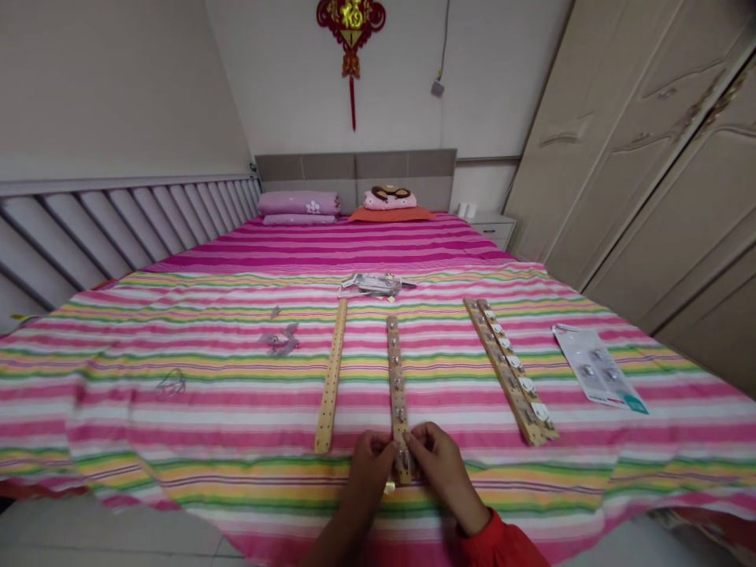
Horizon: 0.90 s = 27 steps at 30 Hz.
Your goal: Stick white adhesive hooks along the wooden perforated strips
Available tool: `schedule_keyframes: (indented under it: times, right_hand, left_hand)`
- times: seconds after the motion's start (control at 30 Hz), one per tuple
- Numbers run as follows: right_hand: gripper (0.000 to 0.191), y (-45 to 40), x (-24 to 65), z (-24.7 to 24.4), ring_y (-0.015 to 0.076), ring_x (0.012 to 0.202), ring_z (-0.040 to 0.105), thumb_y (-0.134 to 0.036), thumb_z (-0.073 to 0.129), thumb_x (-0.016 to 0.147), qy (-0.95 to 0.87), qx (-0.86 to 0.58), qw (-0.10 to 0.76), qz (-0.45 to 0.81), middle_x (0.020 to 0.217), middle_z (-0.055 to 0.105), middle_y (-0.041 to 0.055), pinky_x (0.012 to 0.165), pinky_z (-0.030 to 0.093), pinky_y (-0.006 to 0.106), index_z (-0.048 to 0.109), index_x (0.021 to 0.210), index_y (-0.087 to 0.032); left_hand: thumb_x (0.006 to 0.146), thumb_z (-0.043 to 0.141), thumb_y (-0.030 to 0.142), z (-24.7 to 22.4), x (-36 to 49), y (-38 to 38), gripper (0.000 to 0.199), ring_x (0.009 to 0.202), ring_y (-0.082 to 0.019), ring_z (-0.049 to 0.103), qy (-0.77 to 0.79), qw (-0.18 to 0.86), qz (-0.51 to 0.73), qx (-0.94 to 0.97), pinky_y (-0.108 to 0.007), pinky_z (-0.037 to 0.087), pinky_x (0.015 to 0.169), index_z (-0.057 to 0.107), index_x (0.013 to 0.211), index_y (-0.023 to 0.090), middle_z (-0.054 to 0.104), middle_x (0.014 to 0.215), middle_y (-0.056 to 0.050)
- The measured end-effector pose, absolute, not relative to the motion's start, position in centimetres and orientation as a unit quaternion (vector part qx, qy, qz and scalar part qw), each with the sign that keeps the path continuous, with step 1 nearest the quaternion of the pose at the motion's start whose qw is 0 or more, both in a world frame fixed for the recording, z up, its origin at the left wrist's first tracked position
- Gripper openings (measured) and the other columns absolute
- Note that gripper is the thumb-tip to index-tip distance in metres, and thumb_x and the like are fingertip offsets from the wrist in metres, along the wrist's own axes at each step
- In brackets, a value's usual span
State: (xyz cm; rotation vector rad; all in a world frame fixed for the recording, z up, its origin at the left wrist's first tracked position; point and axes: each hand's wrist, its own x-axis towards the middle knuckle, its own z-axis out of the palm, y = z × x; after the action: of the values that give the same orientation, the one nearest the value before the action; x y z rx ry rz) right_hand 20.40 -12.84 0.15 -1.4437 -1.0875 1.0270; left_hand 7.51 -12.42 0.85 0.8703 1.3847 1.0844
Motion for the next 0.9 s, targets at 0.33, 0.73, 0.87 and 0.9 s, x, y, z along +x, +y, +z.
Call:
schedule_keyframes:
  times: [0.33,0.73,0.87,0.9]
  right_hand:
    - [0.043,-12.8,19.2,-0.1,0.0093,0.04,0.042,-0.058,0.072,0.055,-0.352,-0.562,0.522,0.536,0.044,0.05,-0.0051,0.038,0.032,0.023,0.054,0.053,-0.019]
    - [0.054,-16.2,18.3,-0.7,0.0074,0.035,0.04,-0.07,0.056,0.072,-0.309,-0.524,0.543,0.578,0.038,0.049,-0.0037,0.037,0.025,0.019,0.057,0.06,-0.017]
    - [0.051,-18.4,18.1,-1.4,0.0069,0.037,0.046,-0.059,0.078,0.055,-0.306,-0.489,0.535,0.618,0.047,0.058,-0.0036,0.038,0.031,0.018,0.065,0.077,-0.016]
    - [0.051,-18.7,18.0,-1.6,0.0071,0.037,0.048,-0.057,0.081,0.053,-0.295,-0.485,0.541,0.621,0.051,0.061,-0.0025,0.038,0.032,0.018,0.066,0.079,-0.015]
  left_hand:
    - [0.056,0.064,0.041,2.2,7.9,-11.4,0.026,0.048,-0.012,0.047,0.604,0.559,0.404,0.399,-0.024,0.037,0.049,0.055,0.05,0.017,0.05,0.044,0.004]
    - [0.057,0.058,0.037,1.7,8.2,-11.6,0.022,0.043,-0.012,0.045,0.588,0.578,0.434,0.363,-0.025,0.034,0.046,0.047,0.048,0.02,0.049,0.043,0.004]
    - [0.055,0.059,0.038,1.9,8.5,-11.8,0.024,0.042,-0.01,0.042,0.593,0.562,0.45,0.361,-0.023,0.032,0.045,0.045,0.048,0.02,0.046,0.042,0.005]
    - [0.054,0.06,0.039,1.9,8.6,-11.8,0.024,0.042,-0.01,0.041,0.593,0.558,0.453,0.363,-0.023,0.031,0.045,0.046,0.048,0.02,0.045,0.042,0.005]
